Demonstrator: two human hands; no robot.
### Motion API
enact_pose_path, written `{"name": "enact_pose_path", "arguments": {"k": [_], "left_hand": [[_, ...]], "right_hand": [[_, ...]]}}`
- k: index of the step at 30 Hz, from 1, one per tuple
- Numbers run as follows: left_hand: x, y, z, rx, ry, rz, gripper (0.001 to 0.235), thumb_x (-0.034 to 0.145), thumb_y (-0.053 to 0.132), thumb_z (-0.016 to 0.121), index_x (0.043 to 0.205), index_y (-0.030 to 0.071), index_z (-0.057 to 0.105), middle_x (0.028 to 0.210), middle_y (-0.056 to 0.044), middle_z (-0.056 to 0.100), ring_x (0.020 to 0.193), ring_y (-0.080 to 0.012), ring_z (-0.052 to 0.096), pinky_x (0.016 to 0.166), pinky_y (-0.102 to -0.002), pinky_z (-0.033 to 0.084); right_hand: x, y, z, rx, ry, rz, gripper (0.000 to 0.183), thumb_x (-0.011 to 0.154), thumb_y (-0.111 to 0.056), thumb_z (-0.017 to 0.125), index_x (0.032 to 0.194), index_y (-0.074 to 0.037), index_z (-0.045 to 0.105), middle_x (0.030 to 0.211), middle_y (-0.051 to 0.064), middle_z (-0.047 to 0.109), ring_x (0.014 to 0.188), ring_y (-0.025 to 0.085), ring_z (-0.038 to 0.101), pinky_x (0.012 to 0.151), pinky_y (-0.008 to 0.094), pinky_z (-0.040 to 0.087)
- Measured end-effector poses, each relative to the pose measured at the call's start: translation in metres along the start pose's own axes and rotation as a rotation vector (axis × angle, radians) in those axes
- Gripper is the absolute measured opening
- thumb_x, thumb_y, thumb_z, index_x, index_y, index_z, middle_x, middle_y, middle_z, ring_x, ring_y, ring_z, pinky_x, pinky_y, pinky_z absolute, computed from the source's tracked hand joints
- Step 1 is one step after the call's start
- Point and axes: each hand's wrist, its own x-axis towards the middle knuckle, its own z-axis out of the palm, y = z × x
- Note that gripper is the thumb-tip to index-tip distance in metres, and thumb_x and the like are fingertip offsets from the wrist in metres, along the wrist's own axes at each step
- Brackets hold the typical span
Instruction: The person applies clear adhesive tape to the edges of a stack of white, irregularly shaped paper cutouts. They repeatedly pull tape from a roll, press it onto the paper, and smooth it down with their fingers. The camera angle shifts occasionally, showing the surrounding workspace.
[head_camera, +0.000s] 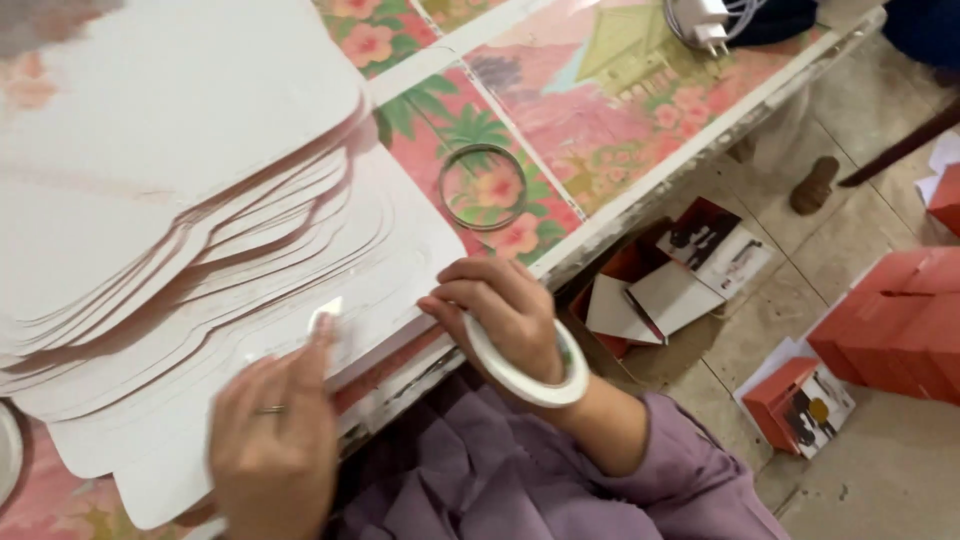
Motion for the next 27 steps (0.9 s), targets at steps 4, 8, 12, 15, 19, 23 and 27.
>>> {"name": "enact_pose_path", "arguments": {"k": [4, 8, 12, 15, 19, 23, 27], "left_hand": [[0.01, -0.02, 0.004, -0.003, -0.131, 0.01, 0.037, 0.085, -0.012, 0.059, 0.119, 0.002, 0.067, 0.089, -0.008, 0.064, 0.083, -0.0273, 0.056, 0.086, -0.038, 0.048], [0.001, -0.021, 0.009, 0.008, -0.04, -0.048, 0.045, 0.085, -0.009, 0.052, 0.128, 0.002, 0.057, 0.096, -0.013, 0.063, 0.096, -0.0313, 0.059, 0.095, -0.04, 0.048], [0.001, 0.021, 0.019, -0.047, -0.059, -0.088, 0.039, 0.093, 0.031, 0.062, 0.121, 0.003, 0.062, 0.128, -0.015, 0.059, 0.122, -0.0343, 0.052, 0.106, -0.052, 0.037], [0.001, 0.031, 0.028, 0.086, -0.179, -0.119, 0.059, 0.088, 0.057, 0.056, 0.135, 0.022, 0.051, 0.132, -0.02, 0.048, 0.126, -0.0405, 0.044, 0.107, -0.06, 0.034], [-0.005, 0.019, 0.013, 0.118, -0.2, -0.065, 0.068, 0.081, 0.059, 0.073, 0.137, 0.036, 0.041, 0.132, -0.019, 0.043, 0.129, -0.0393, 0.042, 0.11, -0.06, 0.034], [-0.034, -0.007, -0.015, -0.289, -0.013, -0.134, 0.037, 0.099, 0.009, 0.055, 0.134, 0.003, 0.045, 0.127, -0.015, 0.061, 0.119, -0.0281, 0.062, 0.107, -0.045, 0.046], [-0.055, -0.013, -0.022, -0.262, 0.114, -0.141, 0.027, 0.098, 0.007, 0.055, 0.122, -0.003, 0.055, 0.115, -0.017, 0.065, 0.109, -0.0291, 0.065, 0.098, -0.044, 0.055]], "right_hand": [[-0.018, 0.007, 0.012, -0.011, -0.101, 0.002, 0.009, 0.092, -0.007, 0.061, 0.089, 0.001, 0.06, 0.087, 0.014, 0.065, 0.071, 0.027, 0.062, 0.067, 0.036, 0.049], [-0.024, 0.006, 0.006, 0.003, -0.334, 0.006, 0.026, 0.093, -0.013, 0.063, 0.115, 0.002, 0.062, 0.117, 0.019, 0.065, 0.1, 0.033, 0.064, 0.091, 0.041, 0.047], [-0.016, -0.001, 0.0, -0.174, -0.253, -0.043, 0.014, 0.093, -0.007, 0.067, 0.1, 0.004, 0.07, 0.115, 0.023, 0.065, 0.11, 0.038, 0.055, 0.099, 0.045, 0.045], [-0.022, -0.026, 0.006, -0.07, -0.266, -0.033, 0.007, 0.093, -0.002, 0.063, 0.089, 0.001, 0.067, 0.103, 0.017, 0.061, 0.1, 0.034, 0.055, 0.094, 0.042, 0.042], [-0.019, -0.052, 0.001, 0.161, -0.299, -0.024, 0.016, 0.09, -0.011, 0.054, 0.086, 0.002, 0.063, 0.101, 0.018, 0.062, 0.098, 0.035, 0.059, 0.092, 0.041, 0.045], [-0.006, -0.053, 0.017, 0.144, -0.416, 0.185, 0.015, 0.097, -0.005, 0.051, 0.087, 0.004, 0.058, 0.105, 0.02, 0.062, 0.097, 0.033, 0.055, 0.091, 0.04, 0.043], [-0.004, -0.058, 0.031, 0.118, -0.478, 0.227, 0.018, 0.097, -0.007, 0.052, 0.086, 0.001, 0.062, 0.105, 0.015, 0.065, 0.098, 0.029, 0.056, 0.09, 0.038, 0.043]]}}
